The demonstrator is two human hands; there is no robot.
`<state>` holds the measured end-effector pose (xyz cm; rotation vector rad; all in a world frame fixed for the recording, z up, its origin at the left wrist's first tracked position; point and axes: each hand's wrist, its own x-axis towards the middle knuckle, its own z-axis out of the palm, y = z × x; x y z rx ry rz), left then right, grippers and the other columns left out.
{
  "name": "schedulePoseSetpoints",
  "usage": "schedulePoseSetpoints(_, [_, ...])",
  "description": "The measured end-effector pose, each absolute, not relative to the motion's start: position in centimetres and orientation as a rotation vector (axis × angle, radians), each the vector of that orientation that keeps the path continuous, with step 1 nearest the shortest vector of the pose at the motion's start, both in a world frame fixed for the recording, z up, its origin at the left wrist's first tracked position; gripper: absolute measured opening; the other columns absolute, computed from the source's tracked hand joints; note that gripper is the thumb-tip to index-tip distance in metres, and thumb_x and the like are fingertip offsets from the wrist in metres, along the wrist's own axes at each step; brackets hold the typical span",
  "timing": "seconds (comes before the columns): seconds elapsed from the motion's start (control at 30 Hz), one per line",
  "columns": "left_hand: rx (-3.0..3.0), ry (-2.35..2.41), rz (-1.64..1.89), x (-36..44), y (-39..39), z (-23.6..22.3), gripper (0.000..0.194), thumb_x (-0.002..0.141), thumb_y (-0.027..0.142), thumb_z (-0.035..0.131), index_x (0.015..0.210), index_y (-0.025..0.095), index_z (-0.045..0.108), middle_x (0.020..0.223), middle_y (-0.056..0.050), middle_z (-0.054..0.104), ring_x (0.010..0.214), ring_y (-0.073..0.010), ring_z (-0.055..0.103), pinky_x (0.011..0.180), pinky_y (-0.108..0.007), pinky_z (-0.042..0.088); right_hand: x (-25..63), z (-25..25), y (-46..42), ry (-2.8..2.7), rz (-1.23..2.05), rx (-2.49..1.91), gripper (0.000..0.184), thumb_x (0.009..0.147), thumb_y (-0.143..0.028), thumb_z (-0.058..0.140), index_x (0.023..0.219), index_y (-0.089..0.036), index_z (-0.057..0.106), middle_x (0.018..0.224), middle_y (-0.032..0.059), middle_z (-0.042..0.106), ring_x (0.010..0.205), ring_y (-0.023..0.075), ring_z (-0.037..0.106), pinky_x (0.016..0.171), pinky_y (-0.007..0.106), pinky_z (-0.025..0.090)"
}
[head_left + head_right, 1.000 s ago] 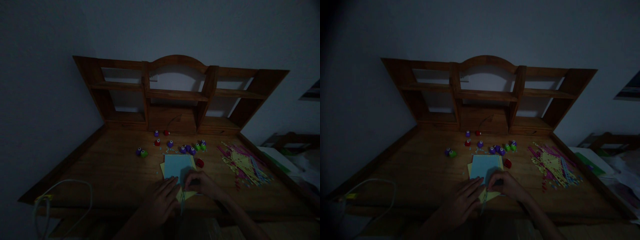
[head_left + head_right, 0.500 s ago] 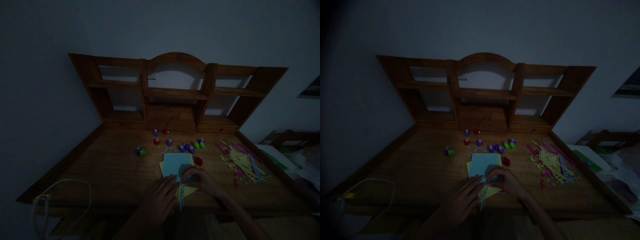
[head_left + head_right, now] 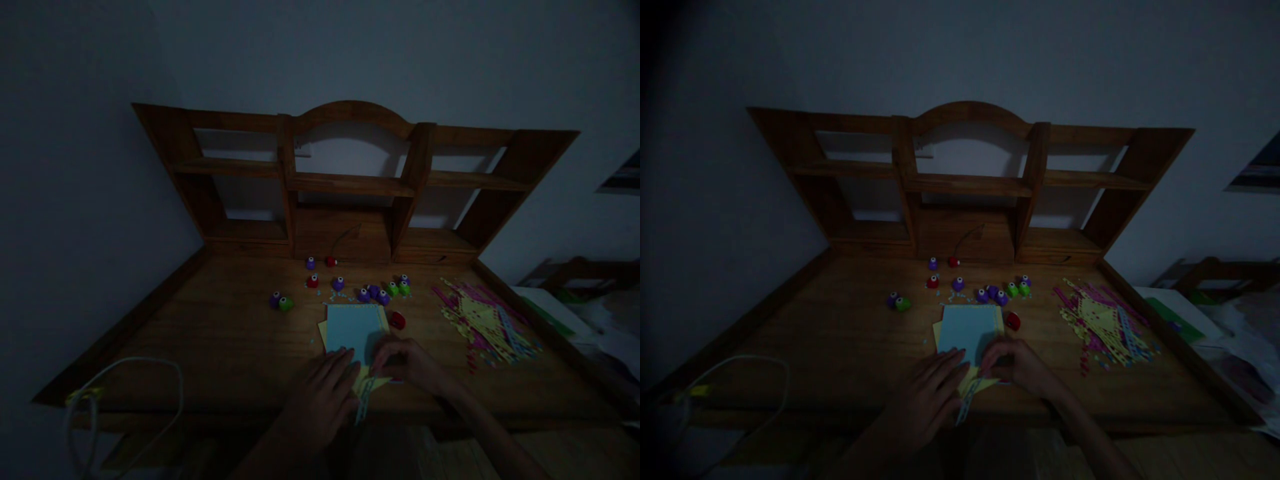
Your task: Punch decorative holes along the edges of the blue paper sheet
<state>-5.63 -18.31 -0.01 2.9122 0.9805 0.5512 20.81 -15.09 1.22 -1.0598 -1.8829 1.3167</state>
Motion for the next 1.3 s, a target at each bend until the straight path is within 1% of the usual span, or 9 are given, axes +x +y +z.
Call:
schedulePoseSetpoints(0.1, [2.905, 0.989, 0.566, -5.5, -18.5, 0.2, 0.045, 0.099, 0.034, 0.041, 0.143, 0.023, 0.041, 0.152, -0.007, 0.037, 0.140, -0.0220, 0.034, 0.114, -0.040, 0.035, 21.2, 1.2, -15.3, -1.911, 1.302, -1.052, 0.019, 0.080, -0.040, 0.073, 0.086, -0.021, 0.074, 0.092, 0.0051, 0.071, 0.087, 0.0188, 0.067, 0.080, 0.031, 0.054])
schedulePoseSetpoints(0.2, [2.909, 1.001, 0.565, -5.5, -18.7, 0.5, 0.046, 0.099, 0.032, 0.041, 0.145, 0.023, 0.038, 0.152, -0.008, 0.038, 0.139, -0.0228, 0.036, 0.112, -0.041, 0.037, 21.5, 1.1, -15.2, -1.954, 1.215, -1.044, 0.026, 0.081, -0.038, 0.073, 0.103, -0.024, 0.072, 0.114, 0.0066, 0.067, 0.107, 0.0219, 0.062, 0.095, 0.038, 0.049])
schedulePoseSetpoints(0.27, [2.917, 1.002, 0.558, -5.5, -18.7, 0.6, 0.047, 0.100, 0.032, 0.040, 0.145, 0.022, 0.037, 0.152, -0.008, 0.037, 0.139, -0.0234, 0.036, 0.112, -0.042, 0.037, 21.6, 1.0, -15.1, -1.957, 1.169, -1.051, 0.031, 0.081, -0.038, 0.073, 0.110, -0.025, 0.070, 0.122, 0.0071, 0.064, 0.114, 0.0229, 0.058, 0.100, 0.040, 0.046])
schedulePoseSetpoints(0.43, [2.926, 1.021, 0.504, -5.4, -18.8, 0.4, 0.047, 0.100, 0.032, 0.038, 0.146, 0.021, 0.036, 0.154, -0.009, 0.034, 0.140, -0.0240, 0.033, 0.112, -0.043, 0.037, 21.3, 0.7, -14.9, -1.900, 1.142, -1.089, 0.019, 0.081, -0.037, 0.073, 0.091, -0.021, 0.073, 0.105, 0.0067, 0.069, 0.100, 0.0206, 0.064, 0.093, 0.036, 0.050])
schedulePoseSetpoints(0.6, [2.929, 1.033, 0.489, -5.3, -18.7, 0.2, 0.048, 0.100, 0.036, 0.039, 0.146, 0.021, 0.036, 0.153, -0.008, 0.035, 0.140, -0.0239, 0.033, 0.114, -0.042, 0.035, 21.5, 0.2, -14.8, -1.860, 1.193, -1.113, 0.022, 0.076, -0.041, 0.077, 0.082, -0.020, 0.073, 0.097, 0.0064, 0.071, 0.091, 0.0201, 0.066, 0.083, 0.033, 0.053])
schedulePoseSetpoints(0.77, [2.928, 1.024, 0.539, -5.4, -18.8, 0.2, 0.047, 0.100, 0.036, 0.039, 0.145, 0.021, 0.038, 0.152, -0.008, 0.036, 0.139, -0.0241, 0.035, 0.114, -0.042, 0.034, 22.4, 0.3, -15.0, -1.907, 1.289, -1.111, 0.023, 0.079, -0.044, 0.073, 0.080, -0.020, 0.074, 0.096, 0.0063, 0.071, 0.087, 0.0196, 0.067, 0.077, 0.031, 0.055])
schedulePoseSetpoints(0.97, [2.884, 1.067, 0.509, -4.5, -19.1, 0.4, 0.054, 0.099, 0.044, 0.039, 0.149, 0.025, 0.032, 0.152, -0.009, 0.036, 0.137, -0.0293, 0.037, 0.110, -0.049, 0.035, 22.8, 1.1, -15.4, -1.937, 1.210, -1.086, 0.027, 0.080, -0.036, 0.074, 0.104, -0.025, 0.071, 0.115, 0.0057, 0.066, 0.107, 0.0216, 0.061, 0.096, 0.037, 0.048])
schedulePoseSetpoints(1.13, [2.822, 1.144, 0.509, -3.6, -19.3, 0.1, 0.056, 0.097, 0.050, 0.039, 0.150, 0.033, 0.028, 0.149, -0.007, 0.041, 0.133, -0.0314, 0.040, 0.107, -0.052, 0.036, 22.7, 1.1, -15.4, -1.902, 1.200, -1.074, 0.021, 0.079, -0.036, 0.075, 0.094, -0.021, 0.071, 0.104, 0.0056, 0.068, 0.100, 0.0211, 0.063, 0.091, 0.035, 0.050])
schedulePoseSetpoints(1.3, [2.819, 1.137, 0.486, -3.6, -19.2, 0.1, 0.057, 0.097, 0.046, 0.041, 0.150, 0.033, 0.027, 0.149, -0.007, 0.040, 0.131, -0.0309, 0.040, 0.105, -0.051, 0.037, 22.8, 0.8, -15.4, -1.910, 1.208, -1.089, 0.021, 0.080, -0.038, 0.074, 0.093, -0.022, 0.071, 0.103, 0.0052, 0.069, 0.100, 0.0210, 0.063, 0.092, 0.036, 0.049])
